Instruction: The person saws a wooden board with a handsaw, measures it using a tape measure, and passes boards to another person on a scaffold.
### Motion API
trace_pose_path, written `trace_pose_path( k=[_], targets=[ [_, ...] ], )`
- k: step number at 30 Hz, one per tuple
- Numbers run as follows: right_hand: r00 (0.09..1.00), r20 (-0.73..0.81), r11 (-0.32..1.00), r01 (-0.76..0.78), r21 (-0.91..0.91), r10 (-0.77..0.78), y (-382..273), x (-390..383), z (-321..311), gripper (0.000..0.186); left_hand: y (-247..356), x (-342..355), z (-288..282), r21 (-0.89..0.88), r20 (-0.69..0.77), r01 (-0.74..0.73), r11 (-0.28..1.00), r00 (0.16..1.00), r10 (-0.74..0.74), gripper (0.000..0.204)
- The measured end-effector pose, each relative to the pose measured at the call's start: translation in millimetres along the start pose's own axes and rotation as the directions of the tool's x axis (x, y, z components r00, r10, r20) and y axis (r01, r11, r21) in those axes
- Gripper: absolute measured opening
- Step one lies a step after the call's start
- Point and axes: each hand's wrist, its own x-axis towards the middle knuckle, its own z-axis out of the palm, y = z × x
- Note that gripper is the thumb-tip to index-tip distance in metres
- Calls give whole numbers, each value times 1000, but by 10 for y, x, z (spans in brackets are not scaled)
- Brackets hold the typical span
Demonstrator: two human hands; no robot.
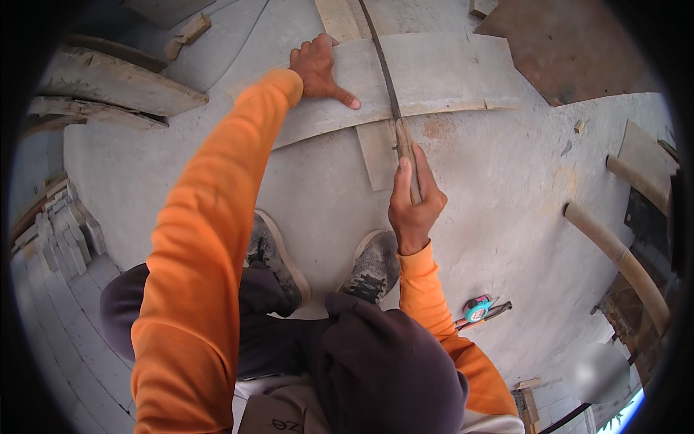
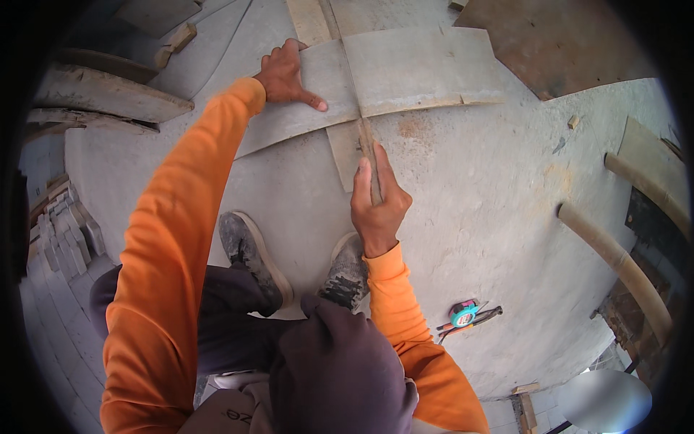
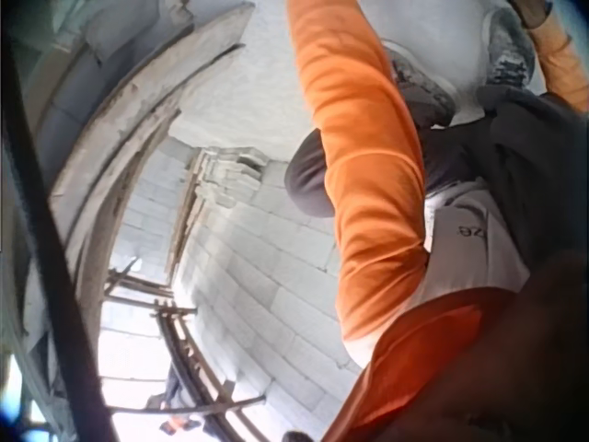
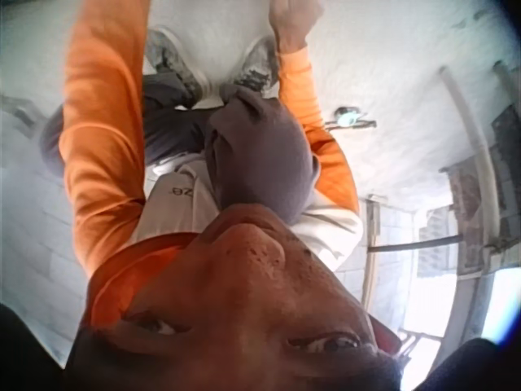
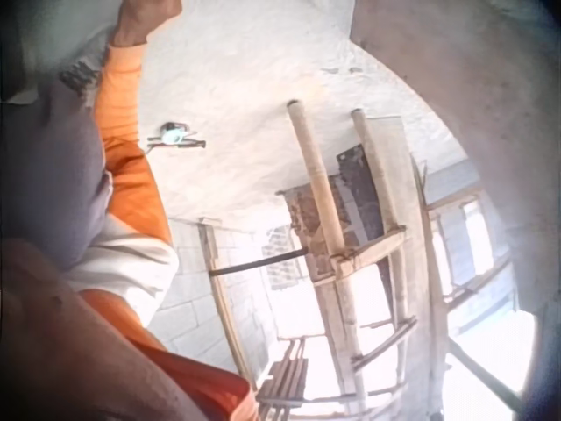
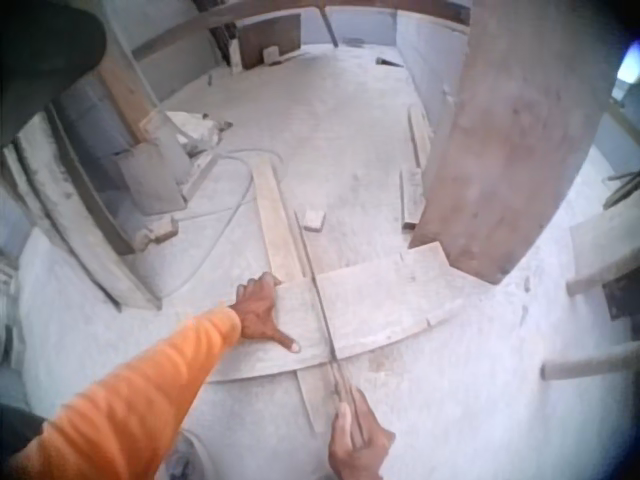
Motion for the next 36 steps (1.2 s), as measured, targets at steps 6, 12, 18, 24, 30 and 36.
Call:
trace_pose_path(
  k=[6, 12, 18, 24, 30, 36],
  targets=[
    [999, 29, 999, -38, 26, 37, 46, -32, 15, 34, 16, -4, -5, -11, -14, 28, 1000, 1000, -28, 132],
    [997, 36, 996, -70, -56, 72, 104, -391, -197, 35, 26, 44, -96, 35, 97, 38, 999, 994, -41, 126],
    [993, 51, 994, -104, -45, 106, 42, -378, -194, 35, 99, 22, -89, 33, 103, 57, 998, 993, -60, 123],
    [998, 51, 998, -31, -51, 33, 146, -228, -109, 33, 68, 42, -117, 29, 104, 35, 999, 994, -37, 120],
    [998, 35, 996, -43, -72, 46, 174, -444, -246, 34, 109, 77, -148, 83, 143, 60, 995, 987, -71, 125],
    [996, 60, 998, -59, -28, 61, 51, -84, -32, 34, 123, 67, -129, 90, 182, 85, 992, 978, -101, 128]
  ],
)
